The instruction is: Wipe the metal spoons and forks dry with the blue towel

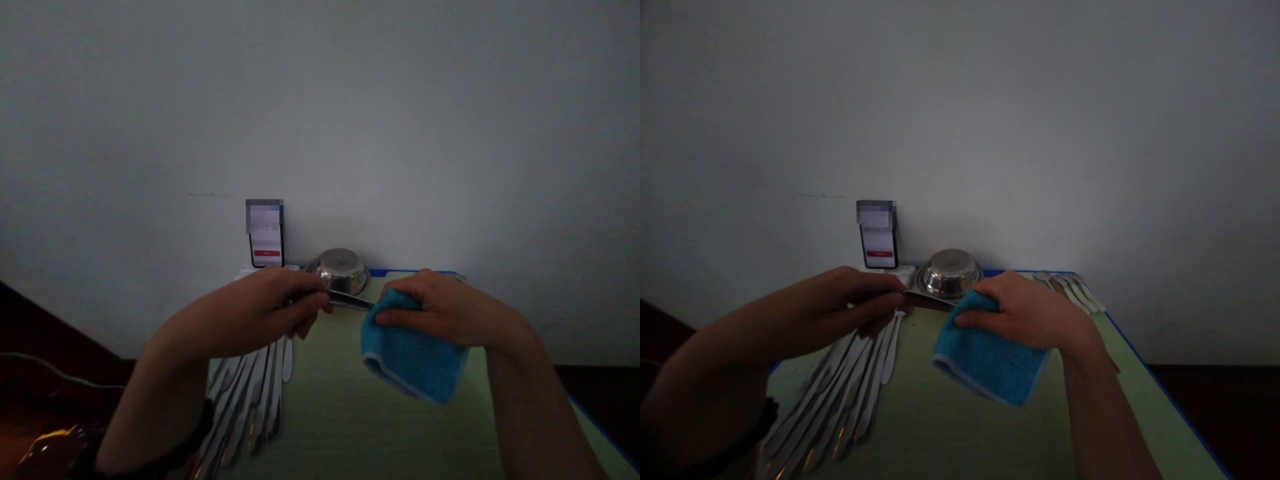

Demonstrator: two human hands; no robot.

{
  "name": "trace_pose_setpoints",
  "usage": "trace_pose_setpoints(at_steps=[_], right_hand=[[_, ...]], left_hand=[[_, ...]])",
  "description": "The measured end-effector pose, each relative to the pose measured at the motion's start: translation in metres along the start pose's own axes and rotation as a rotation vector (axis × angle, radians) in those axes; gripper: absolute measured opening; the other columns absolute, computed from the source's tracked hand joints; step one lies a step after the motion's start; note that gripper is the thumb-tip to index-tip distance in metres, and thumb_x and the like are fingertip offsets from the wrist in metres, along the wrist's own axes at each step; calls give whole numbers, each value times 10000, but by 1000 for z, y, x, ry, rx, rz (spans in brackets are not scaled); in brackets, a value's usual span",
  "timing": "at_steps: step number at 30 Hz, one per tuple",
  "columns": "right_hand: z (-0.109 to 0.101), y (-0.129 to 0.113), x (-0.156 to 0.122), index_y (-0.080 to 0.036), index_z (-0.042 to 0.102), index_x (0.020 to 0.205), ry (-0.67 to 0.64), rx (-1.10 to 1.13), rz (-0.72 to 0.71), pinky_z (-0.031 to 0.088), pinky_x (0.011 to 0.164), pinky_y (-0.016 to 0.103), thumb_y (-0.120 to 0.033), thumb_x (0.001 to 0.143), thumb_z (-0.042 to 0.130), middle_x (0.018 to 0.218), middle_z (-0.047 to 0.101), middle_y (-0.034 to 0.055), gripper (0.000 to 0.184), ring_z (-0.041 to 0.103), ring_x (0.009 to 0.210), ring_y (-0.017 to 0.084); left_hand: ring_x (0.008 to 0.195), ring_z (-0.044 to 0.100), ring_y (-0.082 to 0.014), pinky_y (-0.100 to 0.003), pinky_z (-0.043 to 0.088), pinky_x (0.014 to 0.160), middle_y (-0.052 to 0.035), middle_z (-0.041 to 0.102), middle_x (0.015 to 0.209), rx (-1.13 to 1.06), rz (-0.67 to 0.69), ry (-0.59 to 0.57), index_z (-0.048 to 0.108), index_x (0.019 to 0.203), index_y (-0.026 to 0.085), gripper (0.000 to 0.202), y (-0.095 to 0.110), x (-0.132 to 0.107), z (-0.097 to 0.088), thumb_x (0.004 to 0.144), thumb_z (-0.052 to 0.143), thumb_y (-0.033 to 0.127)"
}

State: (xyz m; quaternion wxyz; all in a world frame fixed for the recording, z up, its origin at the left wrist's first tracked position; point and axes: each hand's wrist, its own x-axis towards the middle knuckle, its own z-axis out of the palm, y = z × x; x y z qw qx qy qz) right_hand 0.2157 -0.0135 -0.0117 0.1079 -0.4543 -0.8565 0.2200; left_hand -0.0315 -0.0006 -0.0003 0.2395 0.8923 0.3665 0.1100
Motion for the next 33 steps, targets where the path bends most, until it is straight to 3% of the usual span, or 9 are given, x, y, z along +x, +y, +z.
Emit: trace_pose_setpoints(at_steps=[6, 33], right_hand=[[2, -6, 1, -181, 602, 745, 1, -1, -53, 365, 510, 212, -480, 822, 488, 647, 612, -16, 329, 554, 552, 92], [3, -14, 8, -176, 642, 840, -38, -69, -95, 388, 567, 236, -465, 828, 483, 738, 657, 21, 331, 595, 648, 138]], left_hand=[[526, 541, -68, -152, 398, 518, 30, 591, 588, -31, 37, -61, 608, 779, 146, 258, 12, 4, -1, 885, 406, 266], [518, 512, -70, -167, 362, 482, 39, 563, 595, 16, -24, -136, 588, 750, 157, 263, 17, 12, 4, 870, 386, 275]])
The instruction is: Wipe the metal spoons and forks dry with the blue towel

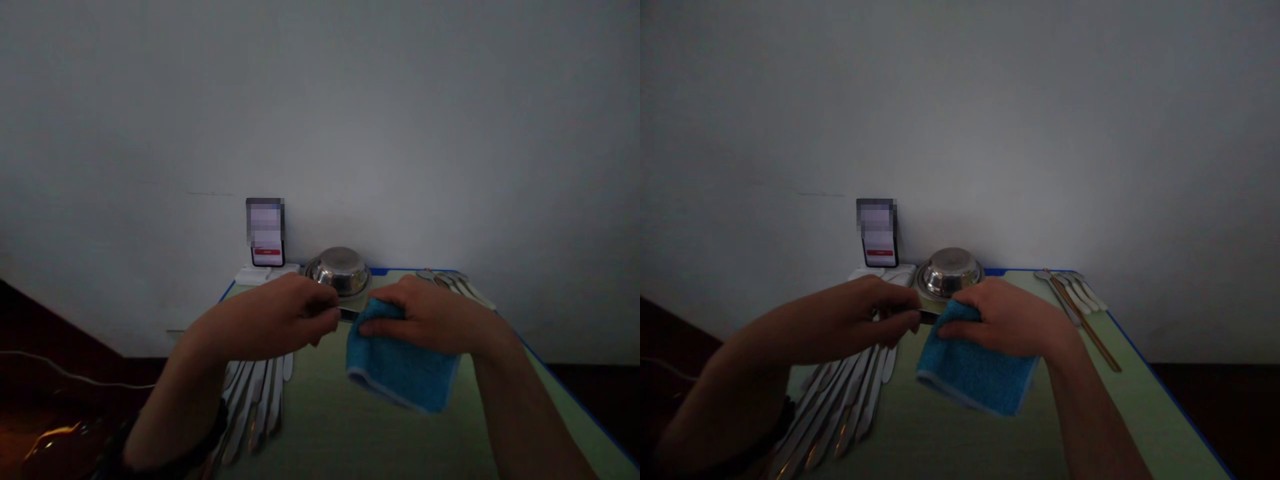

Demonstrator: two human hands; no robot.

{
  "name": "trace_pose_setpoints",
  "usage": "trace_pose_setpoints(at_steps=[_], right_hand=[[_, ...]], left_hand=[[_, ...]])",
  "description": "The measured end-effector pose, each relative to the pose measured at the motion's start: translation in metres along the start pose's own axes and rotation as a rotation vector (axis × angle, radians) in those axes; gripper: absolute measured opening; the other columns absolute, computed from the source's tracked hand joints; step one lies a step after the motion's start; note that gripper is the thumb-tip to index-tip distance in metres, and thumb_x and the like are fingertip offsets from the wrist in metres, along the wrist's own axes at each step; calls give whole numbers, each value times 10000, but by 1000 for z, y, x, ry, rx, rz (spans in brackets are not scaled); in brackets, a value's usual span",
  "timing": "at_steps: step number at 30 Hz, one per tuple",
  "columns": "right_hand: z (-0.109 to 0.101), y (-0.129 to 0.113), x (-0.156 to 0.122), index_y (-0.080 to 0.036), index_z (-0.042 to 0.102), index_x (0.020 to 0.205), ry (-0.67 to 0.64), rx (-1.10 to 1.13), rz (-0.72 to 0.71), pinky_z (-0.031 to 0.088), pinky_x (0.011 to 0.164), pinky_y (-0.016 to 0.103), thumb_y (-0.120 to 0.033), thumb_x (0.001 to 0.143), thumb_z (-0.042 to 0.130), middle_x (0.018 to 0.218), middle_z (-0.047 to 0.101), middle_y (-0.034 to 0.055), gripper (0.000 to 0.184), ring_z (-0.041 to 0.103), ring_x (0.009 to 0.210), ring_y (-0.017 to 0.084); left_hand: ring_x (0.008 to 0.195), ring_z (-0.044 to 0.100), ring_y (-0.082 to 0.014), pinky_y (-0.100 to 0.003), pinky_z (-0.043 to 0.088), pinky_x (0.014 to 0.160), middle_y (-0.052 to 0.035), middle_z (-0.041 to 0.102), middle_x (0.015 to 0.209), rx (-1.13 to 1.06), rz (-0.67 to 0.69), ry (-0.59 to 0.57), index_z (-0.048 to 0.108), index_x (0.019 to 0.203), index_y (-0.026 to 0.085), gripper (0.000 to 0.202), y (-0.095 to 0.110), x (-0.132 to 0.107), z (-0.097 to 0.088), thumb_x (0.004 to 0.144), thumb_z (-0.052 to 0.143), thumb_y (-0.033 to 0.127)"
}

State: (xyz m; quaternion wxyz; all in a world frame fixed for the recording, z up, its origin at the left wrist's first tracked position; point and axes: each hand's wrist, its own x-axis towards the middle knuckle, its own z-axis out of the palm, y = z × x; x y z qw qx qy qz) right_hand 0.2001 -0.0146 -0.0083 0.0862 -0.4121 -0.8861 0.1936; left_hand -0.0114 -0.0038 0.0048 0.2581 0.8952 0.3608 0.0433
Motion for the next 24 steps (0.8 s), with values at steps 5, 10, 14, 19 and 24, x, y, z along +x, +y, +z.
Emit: trace_pose_setpoints(at_steps=[5, 10, 14, 19, 24], right_hand=[[1, 0, 1, -179, 645, 850, 11, 3, -12, 392, 575, 237, -463, 827, 487, 751, 662, 21, 326, 598, 662, 141], [1, -3, 1, -187, 652, 861, 12, 27, -21, 392, 566, 237, -440, 823, 500, 755, 669, 20, 298, 597, 651, 138], [1, 0, 2, -191, 650, 886, -9, 41, -4, 405, 585, 253, -456, 811, 506, 803, 674, 31, 311, 602, 691, 157], [2, 8, -1, -188, 633, 854, -1, 42, 40, 413, 606, 264, -473, 798, 519, 821, 664, 26, 312, 596, 695, 155], [2, 11, -4, -202, 619, 916, 104, 79, 49, 408, 583, 237, -458, 803, 527, 784, 655, -4, 295, 591, 664, 126]], left_hand=[[536, 535, -83, -177, 373, 491, 29, 586, 611, -8, -5, -6, 583, 753, 159, 295, -1, 1, 1, 884, 374, 321], [563, 557, -87, -177, 395, 525, 17, 605, 627, -31, 9, -65, 583, 729, 152, 349, 1, 1, 0, 904, 342, 334], [557, 553, -77, -165, 408, 549, 23, 599, 609, -58, 17, -56, 591, 711, 150, 348, -3, -2, -2, 905, 351, 314], [580, 562, -92, -178, 427, 572, 26, 595, 612, -76, 5, 22, 605, 726, 163, 330, -22, -10, -6, 893, 380, 336], [609, 550, -107, -204, 436, 613, 16, 579, 625, -74, 6, 180, 599, 731, 161, 338, -46, -19, -13, 891, 378, 360]])
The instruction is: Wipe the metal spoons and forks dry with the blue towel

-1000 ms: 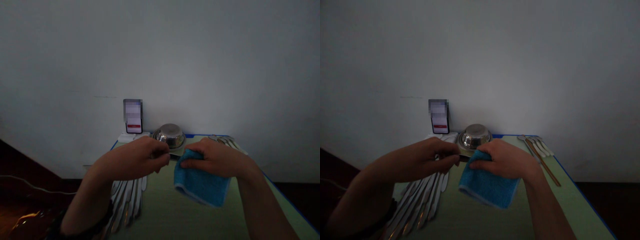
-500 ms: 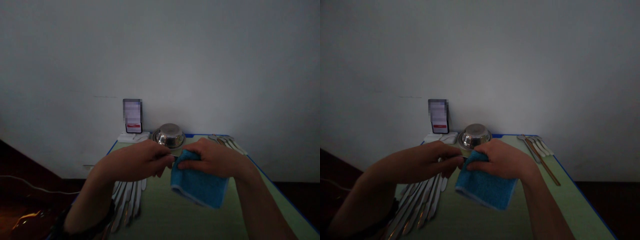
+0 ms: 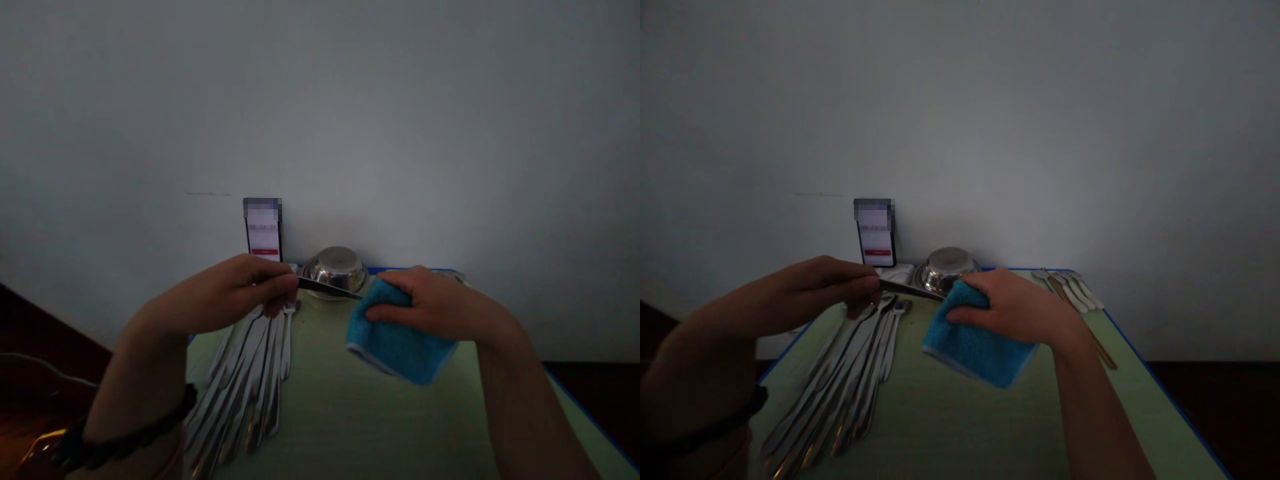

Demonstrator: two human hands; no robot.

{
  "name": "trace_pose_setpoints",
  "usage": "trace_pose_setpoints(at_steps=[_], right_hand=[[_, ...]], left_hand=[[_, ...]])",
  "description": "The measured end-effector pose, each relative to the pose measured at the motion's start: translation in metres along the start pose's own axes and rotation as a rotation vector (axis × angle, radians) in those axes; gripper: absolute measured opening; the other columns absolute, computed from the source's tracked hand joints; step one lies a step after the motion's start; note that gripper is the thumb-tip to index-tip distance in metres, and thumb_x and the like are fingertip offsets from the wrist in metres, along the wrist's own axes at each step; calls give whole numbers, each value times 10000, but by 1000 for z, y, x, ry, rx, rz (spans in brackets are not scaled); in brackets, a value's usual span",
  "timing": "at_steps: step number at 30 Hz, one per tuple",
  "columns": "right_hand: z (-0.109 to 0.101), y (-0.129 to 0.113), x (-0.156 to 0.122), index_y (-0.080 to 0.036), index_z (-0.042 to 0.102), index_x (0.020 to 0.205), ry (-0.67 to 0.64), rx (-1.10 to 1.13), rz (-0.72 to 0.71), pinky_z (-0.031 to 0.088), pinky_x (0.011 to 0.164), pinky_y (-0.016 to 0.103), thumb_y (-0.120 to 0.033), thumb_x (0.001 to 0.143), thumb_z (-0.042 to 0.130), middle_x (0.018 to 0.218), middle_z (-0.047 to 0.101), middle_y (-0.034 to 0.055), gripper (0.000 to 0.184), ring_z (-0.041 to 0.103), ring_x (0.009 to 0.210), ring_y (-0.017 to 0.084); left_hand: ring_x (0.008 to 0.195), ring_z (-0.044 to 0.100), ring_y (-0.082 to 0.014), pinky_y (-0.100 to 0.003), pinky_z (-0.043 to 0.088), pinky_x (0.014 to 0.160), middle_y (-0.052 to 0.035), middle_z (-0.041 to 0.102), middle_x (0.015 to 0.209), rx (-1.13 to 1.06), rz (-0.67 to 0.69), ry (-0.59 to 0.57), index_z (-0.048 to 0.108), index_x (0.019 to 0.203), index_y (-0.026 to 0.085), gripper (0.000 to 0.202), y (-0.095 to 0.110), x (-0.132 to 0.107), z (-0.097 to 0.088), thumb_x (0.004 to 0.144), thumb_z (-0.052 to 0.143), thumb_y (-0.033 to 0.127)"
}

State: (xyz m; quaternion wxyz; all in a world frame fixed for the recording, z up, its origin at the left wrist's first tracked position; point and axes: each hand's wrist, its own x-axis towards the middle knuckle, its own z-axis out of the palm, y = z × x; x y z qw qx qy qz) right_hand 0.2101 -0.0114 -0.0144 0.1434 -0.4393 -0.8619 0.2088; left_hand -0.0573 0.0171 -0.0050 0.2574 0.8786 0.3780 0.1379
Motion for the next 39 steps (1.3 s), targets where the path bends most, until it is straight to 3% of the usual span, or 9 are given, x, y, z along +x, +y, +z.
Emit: trace_pose_setpoints(at_steps=[5, 9, 11, 17, 21, 25, 28, 33, 39], right_hand=[[0, 2, 1, -207, 621, 799, 94, 65, 23, 401, 525, 210, -491, 774, 549, 710, 637, -28, 294, 580, 613, 111], [-4, -1, 0, -210, 640, 797, 149, 110, 15, 390, 495, 192, -472, 766, 568, 660, 625, -38, 274, 555, 567, 95], [-6, -3, -1, -201, 642, 764, 206, 157, -7, 380, 482, 178, -460, 753, 589, 626, 604, -46, 265, 525, 536, 78], [1, -7, 3, -171, 528, 553, 524, 158, 17, 300, 407, 180, -487, 711, 616, 477, 434, -67, 364, 389, 444, 61], [16, -6, 18, -173, 467, 517, 805, 124, 77, 290, 436, 204, -488, 746, 571, 462, 364, -68, 403, 344, 442, 67], [23, -2, 28, -178, 425, 492, 969, 82, 127, 281, 468, 220, -442, 797, 521, 462, 317, -67, 415, 332, 450, 71], [22, 1, 28, -182, 374, 467, 987, 64, 155, 265, 463, 228, -438, 811, 501, 453, 287, -68, 447, 306, 434, 68], [17, 1, 23, -183, 336, 440, 911, 89, 152, 239, 431, 233, -448, 804, 501, 438, 267, -65, 480, 280, 416, 64], [15, -4, 15, -190, 364, 464, 842, 471, 144, 225, 366, 215, -470, 747, 567, 456, 291, -61, 447, 283, 393, 62]], left_hand=[[631, 540, -121, -216, 415, 601, 0, 596, 665, 106, -39, 38, 616, 780, 158, 347, -3, 3, 3, 887, 380, 389], [584, 519, -105, -202, 365, 535, 16, 595, 672, 201, 7, 37, 608, 838, 175, 283, 22, 9, 14, 868, 429, 392], [493, 478, -85, -197, 319, 478, 40, 541, 564, 204, 57, 14, 601, 785, 181, 321, 36, 12, 18, 887, 387, 398], [456, 453, -74, -196, 287, 456, 29, 546, 545, 298, 72, 187, 608, 758, 163, 322, 48, 14, 19, 856, 432, 415], [470, 473, -86, -202, 304, 477, 10, 570, 558, 419, 53, 263, 613, 736, 166, 324, 43, 17, 23, 840, 447, 424], [471, 485, -104, -225, 305, 489, -3, 567, 550, 490, 41, 321, 607, 738, 171, 341, 44, 22, 31, 859, 412, 424], [477, 492, -113, -232, 300, 489, -5, 571, 561, 481, 39, 332, 606, 760, 178, 319, 47, 25, 36, 863, 413, 410], [460, 444, -90, -221, 284, 479, 15, 532, 539, 430, 70, 336, 593, 725, 171, 312, 48, 24, 37, 861, 428, 399], [451, 386, -63, -199, 258, 451, 47, 436, 497, 256, 85, 282, 551, 635, 147, 372, 44, 20, 29, 854, 443, 428]])
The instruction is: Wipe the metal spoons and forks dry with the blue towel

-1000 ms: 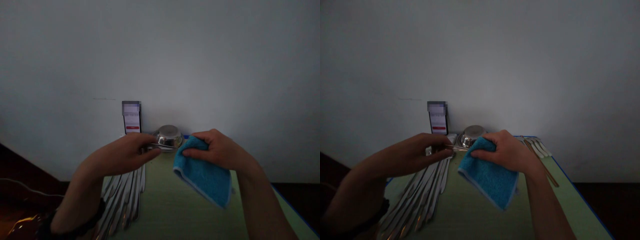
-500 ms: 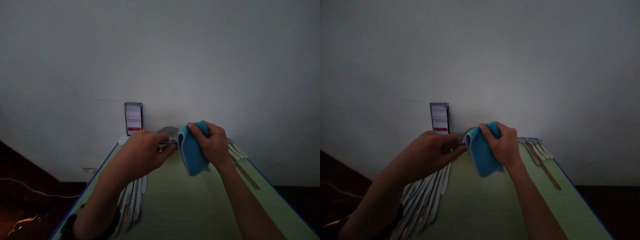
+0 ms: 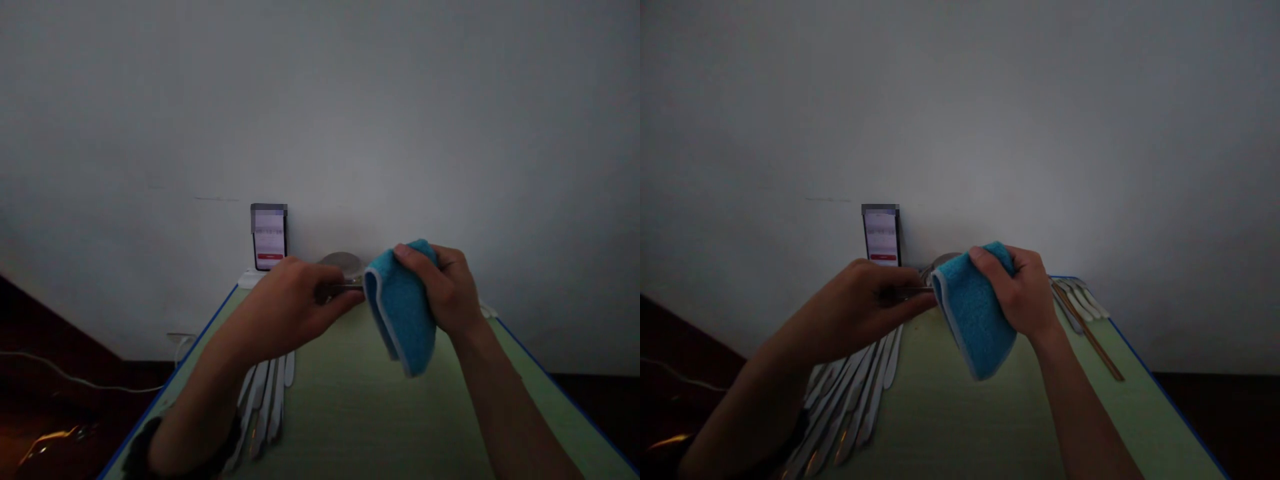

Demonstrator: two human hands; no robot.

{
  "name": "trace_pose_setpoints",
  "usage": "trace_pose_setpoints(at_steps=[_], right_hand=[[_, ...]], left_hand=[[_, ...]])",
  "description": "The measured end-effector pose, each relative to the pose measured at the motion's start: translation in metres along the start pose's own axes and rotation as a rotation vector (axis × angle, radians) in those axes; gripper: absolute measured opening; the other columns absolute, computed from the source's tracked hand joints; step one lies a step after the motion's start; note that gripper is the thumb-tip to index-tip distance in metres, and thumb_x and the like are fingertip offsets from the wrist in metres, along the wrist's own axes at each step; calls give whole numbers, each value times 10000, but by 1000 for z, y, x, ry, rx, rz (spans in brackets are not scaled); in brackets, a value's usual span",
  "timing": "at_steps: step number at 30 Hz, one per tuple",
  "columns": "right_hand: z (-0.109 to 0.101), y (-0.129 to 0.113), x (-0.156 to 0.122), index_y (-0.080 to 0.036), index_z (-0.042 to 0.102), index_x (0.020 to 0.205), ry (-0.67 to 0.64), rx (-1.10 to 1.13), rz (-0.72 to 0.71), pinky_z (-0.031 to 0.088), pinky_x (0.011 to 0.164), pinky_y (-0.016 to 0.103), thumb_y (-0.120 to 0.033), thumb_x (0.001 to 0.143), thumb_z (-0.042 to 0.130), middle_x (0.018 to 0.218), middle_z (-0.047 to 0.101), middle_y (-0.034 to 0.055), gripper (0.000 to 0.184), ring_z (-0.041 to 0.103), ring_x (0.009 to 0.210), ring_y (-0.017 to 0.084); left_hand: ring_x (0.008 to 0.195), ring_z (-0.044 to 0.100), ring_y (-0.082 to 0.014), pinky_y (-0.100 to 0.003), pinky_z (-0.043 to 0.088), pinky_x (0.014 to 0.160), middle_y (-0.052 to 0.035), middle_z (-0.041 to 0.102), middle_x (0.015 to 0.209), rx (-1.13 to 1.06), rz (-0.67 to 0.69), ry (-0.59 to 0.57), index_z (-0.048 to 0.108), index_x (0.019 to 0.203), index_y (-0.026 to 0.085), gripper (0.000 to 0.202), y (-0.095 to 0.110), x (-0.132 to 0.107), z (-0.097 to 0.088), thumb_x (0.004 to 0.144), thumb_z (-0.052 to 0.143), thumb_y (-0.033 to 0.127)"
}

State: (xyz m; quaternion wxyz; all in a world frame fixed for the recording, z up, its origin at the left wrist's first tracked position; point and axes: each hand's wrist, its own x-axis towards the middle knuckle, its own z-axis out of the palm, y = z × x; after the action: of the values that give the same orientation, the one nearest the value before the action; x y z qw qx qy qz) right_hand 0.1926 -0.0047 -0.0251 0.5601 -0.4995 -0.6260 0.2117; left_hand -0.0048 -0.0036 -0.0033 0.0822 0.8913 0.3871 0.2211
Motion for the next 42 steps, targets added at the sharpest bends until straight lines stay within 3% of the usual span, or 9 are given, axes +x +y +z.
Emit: trace_pose_setpoints(at_steps=[4, 7, 13, 19, 23, 28, 33, 38, 42], right_hand=[[-4, 1, 0, -206, 423, 502, -5, 298, 200, 274, 339, 211, -505, 700, 601, 455, 358, -55, 400, 340, 371, 76], [-2, 2, 4, -216, 463, 529, 25, 372, 274, 316, 348, 223, -533, 701, 579, 461, 408, -44, 379, 380, 373, 90], [8, 2, 8, -197, 360, 465, 192, -38, 74, 255, 393, 227, -529, 732, 550, 451, 311, -56, 467, 298, 413, 74], [12, 0, 3, -180, 394, 461, 195, -301, -180, 258, 458, 229, -446, 792, 519, 457, 306, -63, 442, 308, 448, 71], [10, 2, 4, -186, 336, 443, 141, -254, -158, 247, 443, 227, -446, 802, 500, 458, 268, -63, 472, 282, 435, 68], [9, 7, 6, -200, 297, 469, 70, -21, 13, 228, 391, 222, -502, 770, 517, 463, 255, -65, 480, 264, 410, 66], [10, 6, 6, -193, 404, 549, 86, 172, 47, 305, 400, 190, -473, 752, 557, 506, 355, -60, 378, 344, 438, 67], [-2, 5, 5, -172, 579, 729, -237, 12, 20, 396, 449, 193, -412, 701, 637, 621, 568, -19, 248, 508, 546, 108], [-22, 4, 6, -180, 628, 829, -560, -72, 83, 451, 507, 214, -403, 687, 660, 732, 659, 0, 267, 594, 639, 142]], left_hand=[[457, 376, -66, -195, 250, 434, 55, 395, 499, -162, -27, -72, 559, 655, 143, 383, -5, 1, -2, 861, 432, 440], [469, 388, -71, -201, 254, 440, 50, 410, 517, -177, -30, -73, 586, 702, 142, 381, -5, 3, -1, 870, 413, 437], [440, 377, -72, -208, 253, 451, 44, 418, 480, 28, -69, 11, 572, 638, 152, 380, 2, 3, 2, 867, 415, 411], [454, 413, -78, -212, 268, 472, 29, 481, 506, 106, -78, -25, 573, 658, 162, 369, 7, 2, 1, 863, 410, 423], [437, 399, -68, -203, 262, 460, 40, 451, 484, 62, -59, -40, 560, 617, 155, 374, 7, 3, 1, 857, 422, 407], [425, 396, -67, -202, 259, 446, 54, 408, 462, -15, -77, -60, 550, 602, 152, 385, 5, 5, 0, 851, 435, 422], [458, 435, -83, -199, 279, 443, 35, 478, 493, -91, -131, -74, 601, 654, 145, 404, -4, 5, 0, 851, 423, 450], [519, 477, -92, -189, 338, 467, 19, 577, 585, -266, -237, -48, 662, 773, 162, 338, -20, 6, 2, 804, 508, 462], [541, 473, -86, -180, 354, 487, 23, 576, 599, -322, -199, -52, 665, 779, 165, 290, -24, 5, 0, 808, 529, 419]])
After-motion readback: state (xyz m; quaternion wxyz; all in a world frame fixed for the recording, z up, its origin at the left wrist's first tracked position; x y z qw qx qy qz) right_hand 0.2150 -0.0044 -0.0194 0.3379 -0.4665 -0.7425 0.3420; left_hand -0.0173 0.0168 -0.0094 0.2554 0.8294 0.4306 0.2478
